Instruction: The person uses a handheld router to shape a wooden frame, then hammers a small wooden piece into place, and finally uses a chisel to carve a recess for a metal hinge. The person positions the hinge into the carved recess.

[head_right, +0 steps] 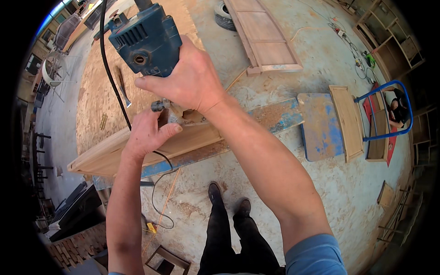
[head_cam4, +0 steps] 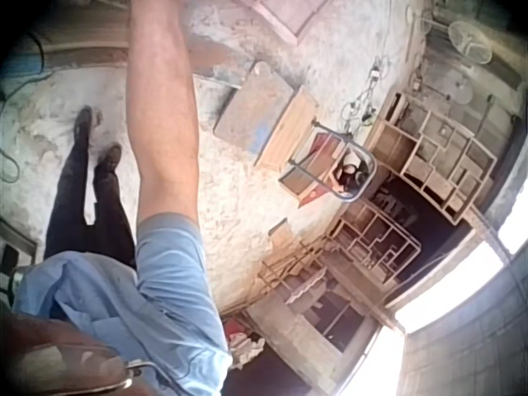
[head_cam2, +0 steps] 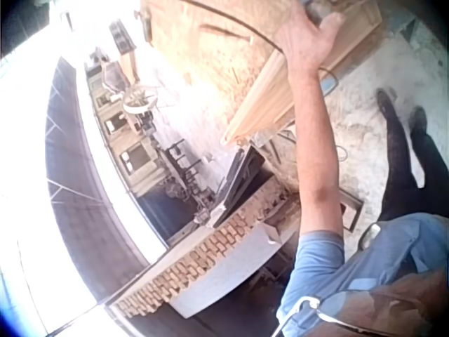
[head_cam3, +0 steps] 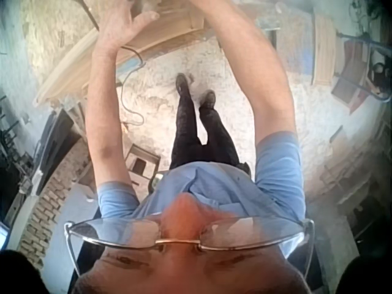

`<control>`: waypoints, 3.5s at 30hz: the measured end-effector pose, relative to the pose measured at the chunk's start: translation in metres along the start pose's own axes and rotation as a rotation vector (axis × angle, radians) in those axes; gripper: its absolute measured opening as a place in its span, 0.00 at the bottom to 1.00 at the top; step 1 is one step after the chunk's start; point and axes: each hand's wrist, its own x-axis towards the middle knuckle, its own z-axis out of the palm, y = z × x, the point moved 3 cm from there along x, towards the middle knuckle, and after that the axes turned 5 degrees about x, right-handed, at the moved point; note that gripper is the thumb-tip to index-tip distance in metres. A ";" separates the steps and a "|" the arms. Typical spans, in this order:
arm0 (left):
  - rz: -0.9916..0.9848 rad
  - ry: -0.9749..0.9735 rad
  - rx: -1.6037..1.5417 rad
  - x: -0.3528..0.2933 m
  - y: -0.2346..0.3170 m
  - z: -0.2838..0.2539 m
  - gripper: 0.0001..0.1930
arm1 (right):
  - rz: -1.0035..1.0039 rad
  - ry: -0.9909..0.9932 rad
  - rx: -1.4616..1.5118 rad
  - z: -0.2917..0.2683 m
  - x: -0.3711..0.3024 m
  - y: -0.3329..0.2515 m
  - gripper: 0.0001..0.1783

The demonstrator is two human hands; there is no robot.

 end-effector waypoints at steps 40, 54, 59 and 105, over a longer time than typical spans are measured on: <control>-0.050 0.099 -0.043 0.001 0.006 -0.001 0.43 | -0.042 0.055 -0.016 0.002 0.008 0.007 0.36; -0.094 0.036 -0.030 0.004 0.009 -0.002 0.40 | 0.017 0.048 -0.025 -0.004 0.005 0.006 0.36; -0.084 -0.024 -0.019 0.003 0.007 -0.005 0.43 | -0.025 0.033 0.003 0.000 0.002 0.003 0.37; -0.030 0.022 -0.093 0.001 -0.002 -0.001 0.44 | -0.073 0.042 -0.038 0.007 0.005 0.005 0.35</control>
